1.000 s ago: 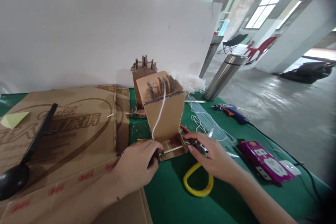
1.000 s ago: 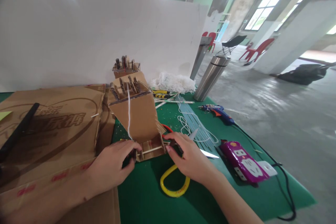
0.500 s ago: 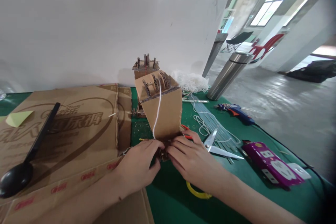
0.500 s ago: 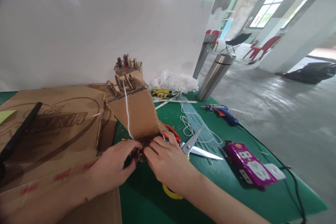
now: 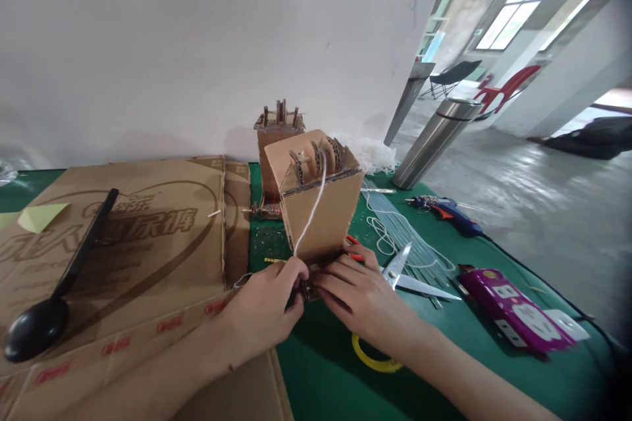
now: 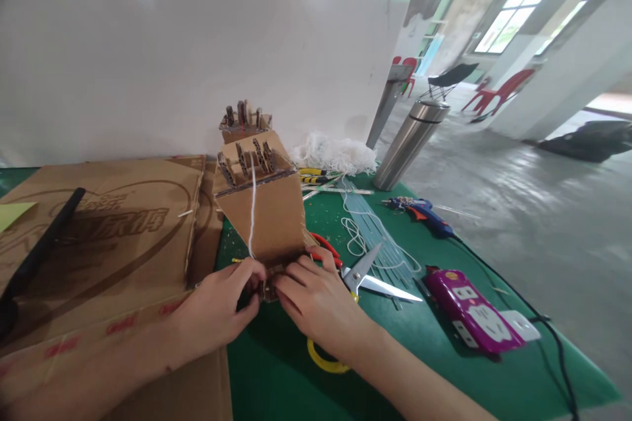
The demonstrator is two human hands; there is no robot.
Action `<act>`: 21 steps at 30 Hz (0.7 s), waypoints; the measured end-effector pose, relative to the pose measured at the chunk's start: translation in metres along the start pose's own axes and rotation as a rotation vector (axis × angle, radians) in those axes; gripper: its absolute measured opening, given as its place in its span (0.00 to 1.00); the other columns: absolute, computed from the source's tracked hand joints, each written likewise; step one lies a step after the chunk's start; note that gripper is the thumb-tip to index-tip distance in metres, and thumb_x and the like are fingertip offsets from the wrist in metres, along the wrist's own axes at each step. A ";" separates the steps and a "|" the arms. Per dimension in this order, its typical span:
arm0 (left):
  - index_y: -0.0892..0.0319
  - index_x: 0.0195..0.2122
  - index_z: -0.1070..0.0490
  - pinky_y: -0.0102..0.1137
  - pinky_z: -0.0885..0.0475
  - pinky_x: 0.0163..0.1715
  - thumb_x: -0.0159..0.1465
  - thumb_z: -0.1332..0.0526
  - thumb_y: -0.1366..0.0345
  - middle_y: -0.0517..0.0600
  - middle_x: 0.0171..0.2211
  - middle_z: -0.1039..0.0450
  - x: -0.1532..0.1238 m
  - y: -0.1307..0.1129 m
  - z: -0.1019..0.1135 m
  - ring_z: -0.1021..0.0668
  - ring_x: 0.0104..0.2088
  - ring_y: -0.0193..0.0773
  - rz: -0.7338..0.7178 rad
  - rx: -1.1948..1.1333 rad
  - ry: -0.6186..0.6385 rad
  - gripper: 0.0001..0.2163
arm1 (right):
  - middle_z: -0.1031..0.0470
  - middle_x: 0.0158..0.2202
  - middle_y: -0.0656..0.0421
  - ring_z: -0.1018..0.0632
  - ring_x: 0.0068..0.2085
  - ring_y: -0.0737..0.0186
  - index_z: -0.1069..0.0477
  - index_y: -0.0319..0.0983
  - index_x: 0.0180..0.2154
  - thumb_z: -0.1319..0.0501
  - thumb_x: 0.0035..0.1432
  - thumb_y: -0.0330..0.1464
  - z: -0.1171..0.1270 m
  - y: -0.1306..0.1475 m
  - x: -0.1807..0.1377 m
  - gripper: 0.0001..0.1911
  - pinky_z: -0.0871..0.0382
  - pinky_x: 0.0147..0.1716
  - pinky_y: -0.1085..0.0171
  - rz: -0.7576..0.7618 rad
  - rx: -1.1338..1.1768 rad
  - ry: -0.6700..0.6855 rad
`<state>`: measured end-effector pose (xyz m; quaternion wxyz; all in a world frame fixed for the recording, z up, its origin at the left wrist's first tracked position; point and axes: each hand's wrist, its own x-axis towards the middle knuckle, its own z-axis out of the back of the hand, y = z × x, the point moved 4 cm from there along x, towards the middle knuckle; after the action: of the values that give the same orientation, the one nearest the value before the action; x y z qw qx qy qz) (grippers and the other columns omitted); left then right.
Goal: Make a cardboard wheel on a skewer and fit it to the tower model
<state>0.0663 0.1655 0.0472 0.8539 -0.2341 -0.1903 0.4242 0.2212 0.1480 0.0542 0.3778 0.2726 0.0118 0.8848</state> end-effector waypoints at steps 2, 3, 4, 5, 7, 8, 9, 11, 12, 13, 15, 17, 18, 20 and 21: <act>0.55 0.39 0.38 0.35 0.27 0.33 0.59 0.46 0.75 0.50 0.35 0.25 0.000 0.000 0.001 0.22 0.34 0.42 0.000 0.004 -0.001 0.10 | 0.23 0.33 0.58 0.26 0.37 0.58 0.26 0.40 0.35 0.43 0.65 0.26 0.000 -0.001 0.001 0.08 0.40 0.47 0.55 0.000 -0.001 -0.003; 0.55 0.39 0.38 0.35 0.27 0.33 0.59 0.46 0.75 0.50 0.35 0.25 0.000 -0.001 0.001 0.22 0.34 0.42 -0.001 0.006 -0.004 0.10 | 0.23 0.32 0.59 0.26 0.37 0.58 0.26 0.40 0.35 0.43 0.65 0.26 0.000 -0.001 0.001 0.08 0.39 0.47 0.56 -0.001 0.000 -0.003; 0.55 0.39 0.37 0.34 0.27 0.33 0.59 0.46 0.75 0.49 0.34 0.25 0.000 -0.001 0.001 0.22 0.34 0.41 -0.002 0.007 -0.005 0.10 | 0.23 0.32 0.59 0.26 0.37 0.59 0.26 0.40 0.35 0.42 0.64 0.26 0.000 -0.001 0.001 0.08 0.39 0.46 0.57 -0.002 0.000 -0.002; 0.55 0.39 0.37 0.34 0.27 0.33 0.59 0.46 0.75 0.49 0.34 0.25 0.000 -0.001 0.001 0.22 0.34 0.41 -0.004 0.010 -0.007 0.10 | 0.23 0.32 0.60 0.26 0.37 0.60 0.26 0.40 0.34 0.42 0.64 0.26 0.001 -0.001 0.002 0.07 0.39 0.46 0.58 -0.002 0.000 0.001; 0.55 0.39 0.37 0.33 0.27 0.34 0.58 0.46 0.75 0.49 0.34 0.26 0.001 -0.001 0.001 0.22 0.34 0.40 -0.011 0.014 -0.006 0.10 | 0.23 0.32 0.61 0.26 0.37 0.61 0.26 0.41 0.34 0.41 0.63 0.26 0.002 -0.001 0.002 0.07 0.38 0.45 0.59 0.005 -0.006 0.005; 0.55 0.38 0.37 0.33 0.27 0.34 0.58 0.46 0.76 0.48 0.34 0.26 0.001 -0.001 0.001 0.22 0.34 0.40 -0.017 0.016 -0.003 0.10 | 0.23 0.31 0.62 0.26 0.36 0.61 0.25 0.41 0.34 0.40 0.63 0.26 0.002 0.000 0.002 0.07 0.39 0.45 0.58 0.011 -0.011 0.005; 0.55 0.38 0.37 0.34 0.27 0.34 0.58 0.46 0.76 0.48 0.34 0.26 0.001 -0.001 0.000 0.23 0.34 0.40 -0.023 0.018 0.000 0.10 | 0.24 0.30 0.62 0.26 0.35 0.61 0.25 0.41 0.34 0.41 0.63 0.26 0.003 0.000 0.002 0.08 0.40 0.45 0.58 0.016 -0.017 0.001; 0.55 0.38 0.38 0.35 0.27 0.33 0.58 0.46 0.76 0.49 0.34 0.26 0.000 -0.001 0.000 0.23 0.34 0.41 -0.035 0.021 0.005 0.10 | 0.24 0.29 0.63 0.26 0.35 0.61 0.25 0.42 0.33 0.41 0.63 0.25 0.004 0.002 0.002 0.09 0.41 0.47 0.56 0.020 -0.026 -0.009; 0.55 0.38 0.38 0.35 0.27 0.33 0.58 0.46 0.76 0.50 0.34 0.26 0.000 -0.002 -0.001 0.23 0.34 0.42 -0.041 0.023 0.006 0.10 | 0.24 0.29 0.62 0.26 0.35 0.61 0.25 0.42 0.33 0.42 0.62 0.24 0.003 0.002 0.002 0.10 0.42 0.48 0.55 0.016 -0.030 -0.012; 0.56 0.38 0.38 0.36 0.27 0.34 0.58 0.46 0.77 0.50 0.34 0.26 0.000 -0.002 -0.001 0.23 0.34 0.42 -0.044 0.026 0.006 0.10 | 0.24 0.29 0.62 0.26 0.35 0.61 0.25 0.42 0.32 0.42 0.62 0.23 0.003 0.003 0.002 0.11 0.43 0.49 0.55 0.009 -0.033 -0.015; 0.56 0.38 0.38 0.37 0.27 0.34 0.58 0.46 0.77 0.50 0.34 0.26 0.000 -0.003 0.000 0.23 0.34 0.43 -0.049 0.032 0.002 0.10 | 0.24 0.29 0.62 0.26 0.35 0.61 0.26 0.41 0.32 0.42 0.62 0.24 0.002 0.004 0.001 0.10 0.42 0.49 0.55 -0.010 -0.029 -0.018; 0.56 0.38 0.38 0.37 0.27 0.34 0.59 0.46 0.77 0.50 0.34 0.27 0.001 -0.003 0.000 0.23 0.34 0.43 -0.048 0.036 -0.004 0.10 | 0.24 0.30 0.61 0.26 0.36 0.60 0.26 0.41 0.33 0.43 0.63 0.25 0.002 0.004 0.001 0.09 0.42 0.49 0.55 -0.043 -0.011 -0.012; 0.56 0.38 0.38 0.36 0.27 0.34 0.58 0.46 0.77 0.50 0.34 0.27 0.001 -0.003 0.000 0.23 0.34 0.43 -0.047 0.037 -0.006 0.10 | 0.23 0.31 0.60 0.26 0.36 0.59 0.27 0.40 0.35 0.43 0.63 0.26 0.002 0.004 0.001 0.08 0.43 0.50 0.54 -0.059 0.003 0.000; 0.56 0.38 0.38 0.36 0.27 0.34 0.58 0.46 0.77 0.50 0.34 0.27 0.001 -0.003 0.000 0.23 0.34 0.42 -0.047 0.035 -0.009 0.10 | 0.23 0.33 0.59 0.26 0.38 0.57 0.28 0.39 0.38 0.43 0.62 0.27 0.001 0.005 0.001 0.06 0.44 0.51 0.52 -0.084 0.026 0.034; 0.56 0.39 0.38 0.36 0.27 0.34 0.58 0.45 0.77 0.49 0.33 0.27 0.001 -0.002 0.000 0.23 0.34 0.42 -0.048 0.034 -0.012 0.11 | 0.23 0.34 0.58 0.26 0.39 0.57 0.28 0.39 0.39 0.42 0.61 0.27 0.001 0.006 0.001 0.05 0.44 0.52 0.52 -0.088 0.031 0.047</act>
<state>0.0683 0.1646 0.0485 0.8665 -0.2126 -0.1937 0.4080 0.2174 0.1443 0.0565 0.4118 0.2569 0.0464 0.8731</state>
